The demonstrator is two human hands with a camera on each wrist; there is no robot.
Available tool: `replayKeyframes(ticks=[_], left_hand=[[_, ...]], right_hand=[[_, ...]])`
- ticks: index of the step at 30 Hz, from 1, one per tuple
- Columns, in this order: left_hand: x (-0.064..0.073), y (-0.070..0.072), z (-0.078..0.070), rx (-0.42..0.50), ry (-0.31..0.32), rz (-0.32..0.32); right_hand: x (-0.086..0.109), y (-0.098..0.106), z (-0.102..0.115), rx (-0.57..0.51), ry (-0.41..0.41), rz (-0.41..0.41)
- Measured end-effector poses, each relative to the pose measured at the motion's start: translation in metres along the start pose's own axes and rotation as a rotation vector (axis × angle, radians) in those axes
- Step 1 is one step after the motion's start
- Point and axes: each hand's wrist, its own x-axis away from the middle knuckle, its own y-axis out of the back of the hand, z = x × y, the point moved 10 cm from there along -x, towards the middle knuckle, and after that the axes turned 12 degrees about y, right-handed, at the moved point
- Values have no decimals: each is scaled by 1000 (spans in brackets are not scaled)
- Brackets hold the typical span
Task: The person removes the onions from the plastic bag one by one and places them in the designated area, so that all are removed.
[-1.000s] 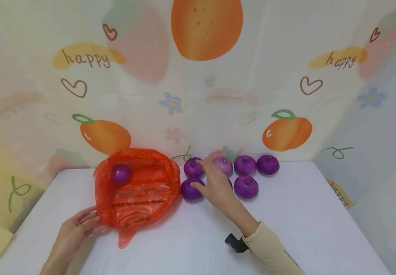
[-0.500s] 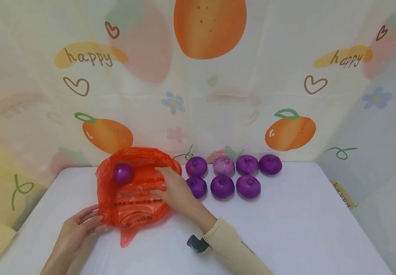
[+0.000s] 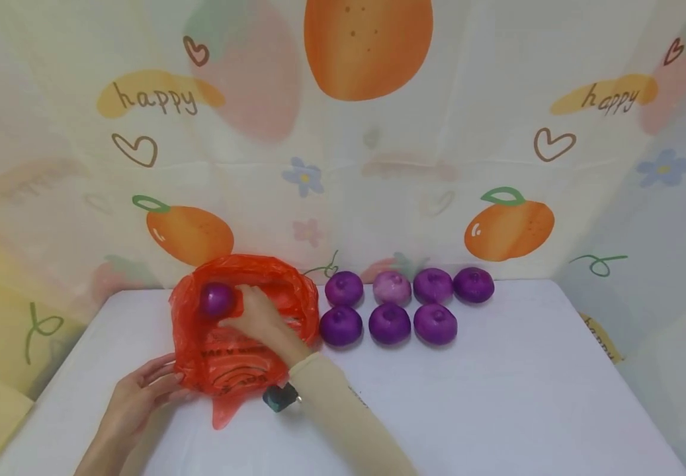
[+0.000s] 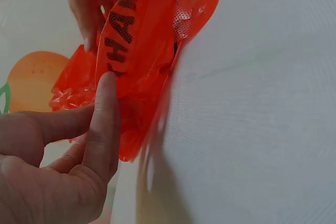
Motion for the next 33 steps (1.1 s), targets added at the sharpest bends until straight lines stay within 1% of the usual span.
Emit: replayKeyframes(ticks=[2,7,9,11,14,18,21,26,29,33], left_hand=[[-1,0,1,-13,3,-8],[-4,0,2,-48,11,-26],[-5,-3,2,-62,4,-23],[-6,-6,0,-68,-7,-16],[-5,-8,-5,-53,-31,-13],[-1,-3,-8,-18,-50,-20],[0,-5,-9,-2,-57,-10],[1,-3,-11,-27,-58,-13],[-1,0,-11,-36,-43,-18],[-3,1,-5,-48,-16,-22]], right_hand=[[-12,-7,-3,8,-25,9],[-38,-22,-4,11,-32,9],[-44,-29,-6,45,-31,16],[-48,-34,-8,108,-34,28],[-54,-41,-10,192,-31,47],[-61,-49,-3,198,-8,43],[-58,-46,-3,237,-12,33],[-46,-36,2,400,-15,39],[-37,-27,8,488,-2,38],[-25,-19,15,517,0,58]])
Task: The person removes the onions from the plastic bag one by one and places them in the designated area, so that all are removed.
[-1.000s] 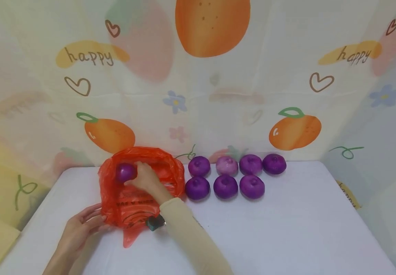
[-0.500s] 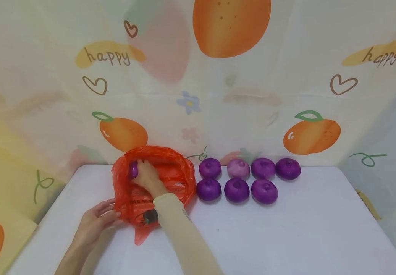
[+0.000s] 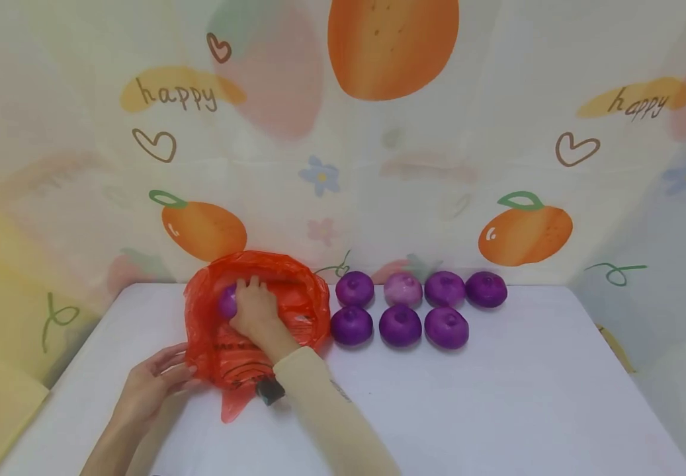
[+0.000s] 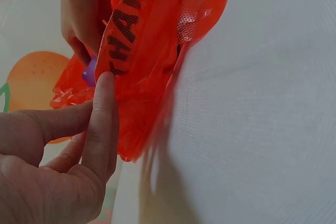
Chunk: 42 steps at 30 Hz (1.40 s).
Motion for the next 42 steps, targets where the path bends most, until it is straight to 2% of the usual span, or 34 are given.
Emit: replayKeyframes(ticks=[4,8,14,23,32,42], left_hand=[[-1,3,6,-18,27,-10],[-1,7,9,-28,37,-16],[0,8,6,-25,19,-20],[1,9,-2,17,6,10],[1,8,-3,52,-3,5],[0,2,-11,61,-36,3]], right_hand=[[13,11,4,30,5,13],[33,27,10,50,41,-19],[65,49,10,-56,101,-58],[98,77,-9,-171,165,-125],[139,125,-55,-226,173,-233],[182,145,-125,-248,71,-276]])
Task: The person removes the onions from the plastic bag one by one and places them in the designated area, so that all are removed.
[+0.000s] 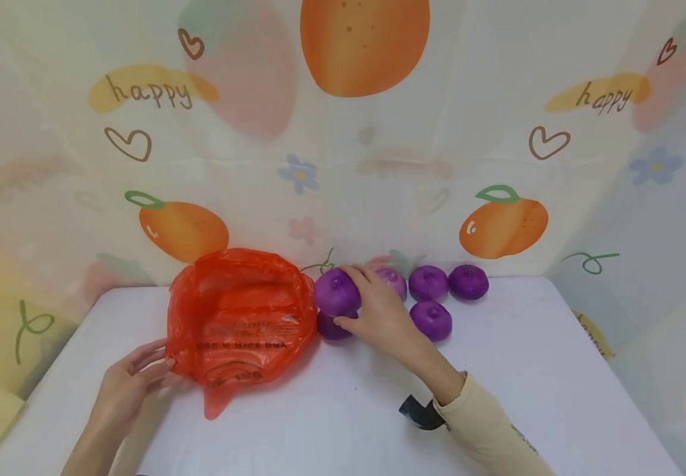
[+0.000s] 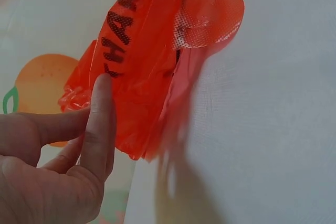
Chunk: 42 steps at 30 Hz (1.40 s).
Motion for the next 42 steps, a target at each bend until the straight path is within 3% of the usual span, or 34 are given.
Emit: replayKeyframes(ticks=[7,16,21,28,33,42], left_hand=[[0,0,-1,-2,-17,-16],[1,-3,2,33,-35,-9],[0,-2,7,-2,-1,-13],[-1,-2,9,-46,6,-13],[-1,-3,10,-53,29,-20],[1,-6,9,-13,11,2]], right_hand=[[32,32,-43,28,-79,-48],[63,70,-80,26,-141,-87],[86,85,-102,78,-188,-94],[116,91,-132,118,-299,-69],[130,92,-150,154,-325,-58],[155,76,-186,206,-398,9]])
